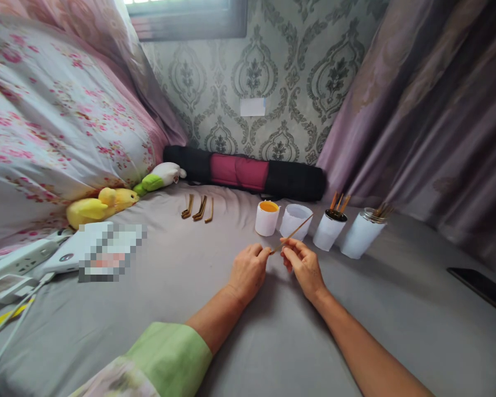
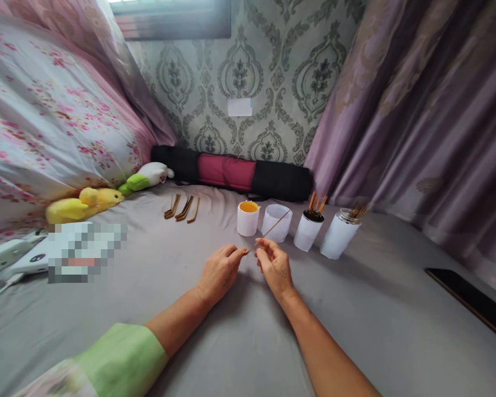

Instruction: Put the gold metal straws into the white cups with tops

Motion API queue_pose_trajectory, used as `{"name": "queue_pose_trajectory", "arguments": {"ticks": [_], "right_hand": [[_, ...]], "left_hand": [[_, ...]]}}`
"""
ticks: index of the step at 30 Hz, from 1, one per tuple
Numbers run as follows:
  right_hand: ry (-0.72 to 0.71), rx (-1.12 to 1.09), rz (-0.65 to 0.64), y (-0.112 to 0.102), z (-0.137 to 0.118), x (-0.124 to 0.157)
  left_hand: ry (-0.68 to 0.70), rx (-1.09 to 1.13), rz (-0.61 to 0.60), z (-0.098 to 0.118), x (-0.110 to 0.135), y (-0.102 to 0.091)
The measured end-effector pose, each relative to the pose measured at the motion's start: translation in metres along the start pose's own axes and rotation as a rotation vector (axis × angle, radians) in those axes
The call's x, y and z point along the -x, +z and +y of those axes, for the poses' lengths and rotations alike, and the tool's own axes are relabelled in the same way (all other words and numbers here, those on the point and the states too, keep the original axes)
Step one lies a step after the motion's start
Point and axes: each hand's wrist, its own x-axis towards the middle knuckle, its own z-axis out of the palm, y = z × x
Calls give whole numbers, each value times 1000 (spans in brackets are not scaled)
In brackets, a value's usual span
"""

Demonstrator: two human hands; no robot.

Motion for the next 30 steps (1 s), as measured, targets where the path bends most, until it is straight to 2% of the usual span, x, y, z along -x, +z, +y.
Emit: {"name": "queue_pose_trajectory", "arguments": {"ticks": [5, 21, 30], "right_hand": [[-3, -47, -28, -1, 3, 0], [48, -74, 13, 1, 8, -2], [70, -79, 3, 0, 11, -3]], "left_hand": [[-3, -16, -10, 0, 0, 1], [14, -56, -25, 1, 0, 1], [-50, 72, -36, 0, -1, 0]]}}
